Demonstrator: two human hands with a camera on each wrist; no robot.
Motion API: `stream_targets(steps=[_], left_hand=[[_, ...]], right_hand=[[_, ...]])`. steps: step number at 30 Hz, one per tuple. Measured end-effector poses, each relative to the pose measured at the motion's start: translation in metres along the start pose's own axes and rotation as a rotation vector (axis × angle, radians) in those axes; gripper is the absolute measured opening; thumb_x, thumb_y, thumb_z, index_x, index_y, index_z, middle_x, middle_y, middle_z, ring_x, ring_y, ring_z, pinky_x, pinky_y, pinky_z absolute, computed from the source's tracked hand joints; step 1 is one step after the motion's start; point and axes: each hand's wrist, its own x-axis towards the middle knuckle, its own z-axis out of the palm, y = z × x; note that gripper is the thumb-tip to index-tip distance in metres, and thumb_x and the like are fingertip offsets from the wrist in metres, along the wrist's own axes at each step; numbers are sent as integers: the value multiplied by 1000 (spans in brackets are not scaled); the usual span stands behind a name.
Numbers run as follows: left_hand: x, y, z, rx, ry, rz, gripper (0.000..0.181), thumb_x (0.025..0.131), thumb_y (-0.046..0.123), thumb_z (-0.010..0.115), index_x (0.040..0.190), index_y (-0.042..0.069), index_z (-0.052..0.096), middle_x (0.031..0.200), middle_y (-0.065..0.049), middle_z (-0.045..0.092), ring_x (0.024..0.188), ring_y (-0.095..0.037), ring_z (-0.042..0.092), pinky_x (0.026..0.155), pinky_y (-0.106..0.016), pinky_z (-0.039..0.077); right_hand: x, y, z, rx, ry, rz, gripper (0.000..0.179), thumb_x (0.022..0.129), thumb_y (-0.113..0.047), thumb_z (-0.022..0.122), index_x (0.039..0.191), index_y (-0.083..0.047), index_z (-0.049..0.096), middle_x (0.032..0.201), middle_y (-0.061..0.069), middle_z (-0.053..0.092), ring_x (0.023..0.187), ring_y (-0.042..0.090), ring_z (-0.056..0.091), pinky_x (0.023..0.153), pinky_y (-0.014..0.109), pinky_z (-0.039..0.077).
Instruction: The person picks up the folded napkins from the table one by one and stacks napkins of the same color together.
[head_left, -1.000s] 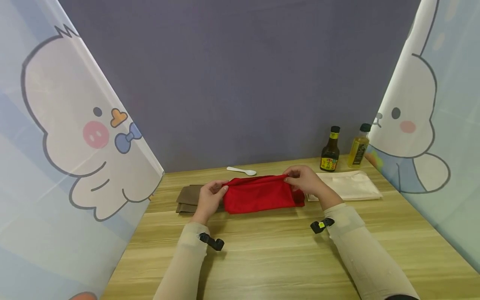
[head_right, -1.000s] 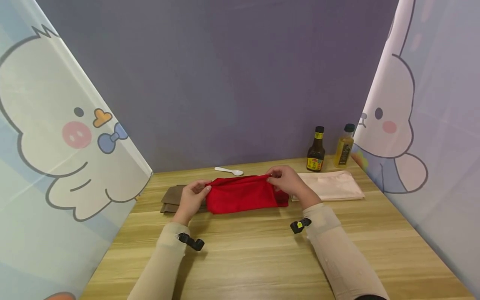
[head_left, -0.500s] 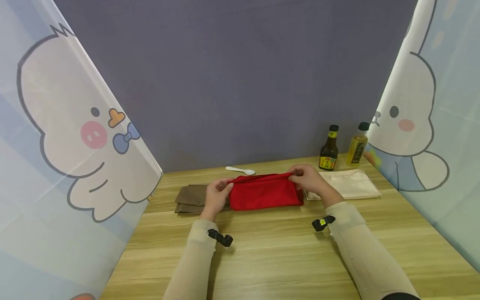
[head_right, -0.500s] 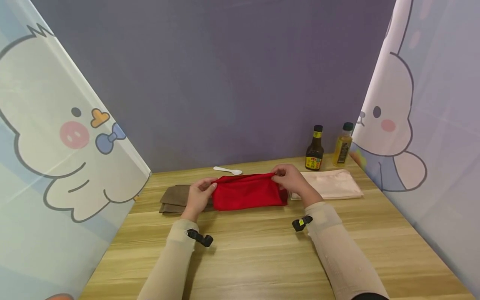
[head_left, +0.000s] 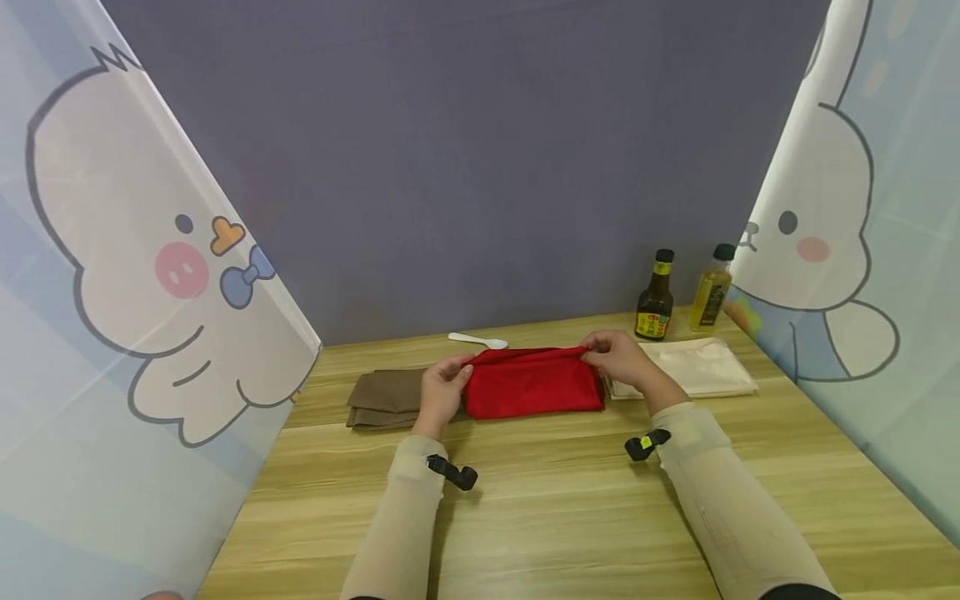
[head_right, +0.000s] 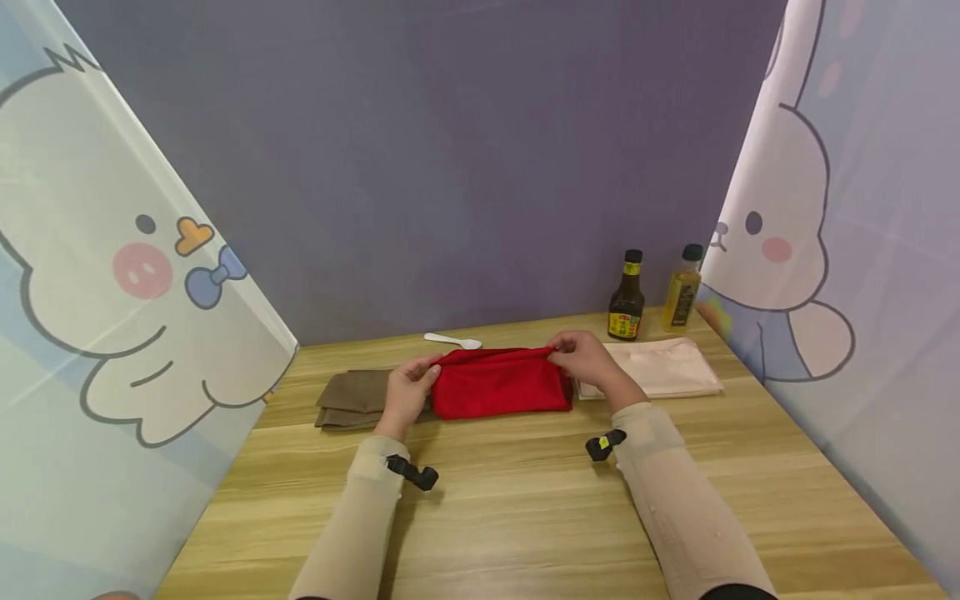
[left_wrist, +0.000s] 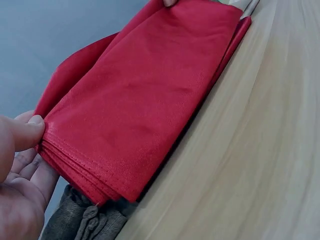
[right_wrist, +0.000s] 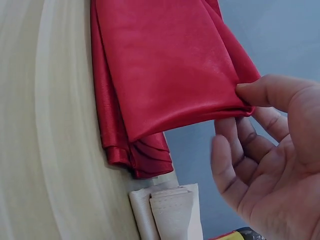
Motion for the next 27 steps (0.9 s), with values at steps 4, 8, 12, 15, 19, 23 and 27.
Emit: stream_targets(steps=[4, 8, 12, 15, 19, 23, 27], left_hand=[[0, -3, 3, -2, 2, -3, 22, 99, 5, 73, 120, 4, 79, 113, -10, 77, 93, -12, 67, 73, -18, 54], [1, -7, 5, 13, -2, 3, 24, 99, 3, 71, 122, 0, 77, 118, -12, 76, 97, -15, 69, 75, -18, 54], [1, -9, 7, 49, -4, 10, 25, 99, 1, 70, 124, -1, 76, 125, -15, 73, 105, -24, 70, 78, -17, 53], [0, -10, 10, 63, -9, 15, 27, 99, 0, 70, 125, -2, 75, 128, -18, 71, 113, -33, 68, 81, -17, 52], [0, -10, 12, 65, -16, 28, 28, 100, -2, 68, 128, -6, 71, 130, -23, 69, 117, -41, 65, 83, -21, 53], [0, -10, 14, 61, -16, 34, 29, 99, -2, 69, 128, -7, 71, 126, -23, 71, 113, -40, 66, 81, -19, 52], [3, -12, 14, 80, -11, 35, 28, 98, 1, 72, 126, -3, 73, 120, -19, 74, 106, -32, 68, 80, -18, 51]], right_hand=[[1, 5, 0, -25, 2, 2, 20, 97, -10, 71, 113, 1, 72, 96, 10, 72, 72, 16, 58, 61, 28, 50], [3, 9, 0, -23, 7, 16, 18, 96, -8, 71, 112, 0, 72, 90, 9, 70, 68, 15, 56, 59, 28, 48], [3, 11, 0, -30, 4, 16, 18, 96, -8, 71, 112, 1, 72, 90, 9, 69, 70, 16, 56, 59, 29, 48], [3, 13, 0, -28, 11, 27, 18, 97, -9, 71, 112, 1, 72, 93, 9, 71, 72, 17, 57, 61, 30, 49], [3, 15, 0, -32, 26, 44, 19, 97, -9, 71, 112, 2, 73, 97, 11, 72, 77, 18, 61, 65, 30, 52], [3, 17, 0, -40, 38, 45, 21, 97, -9, 71, 115, 3, 74, 102, 12, 74, 83, 19, 64, 70, 30, 54], [3, 20, 0, -47, 57, 47, 22, 97, -9, 71, 116, 3, 74, 104, 14, 74, 85, 18, 65, 71, 30, 54]])
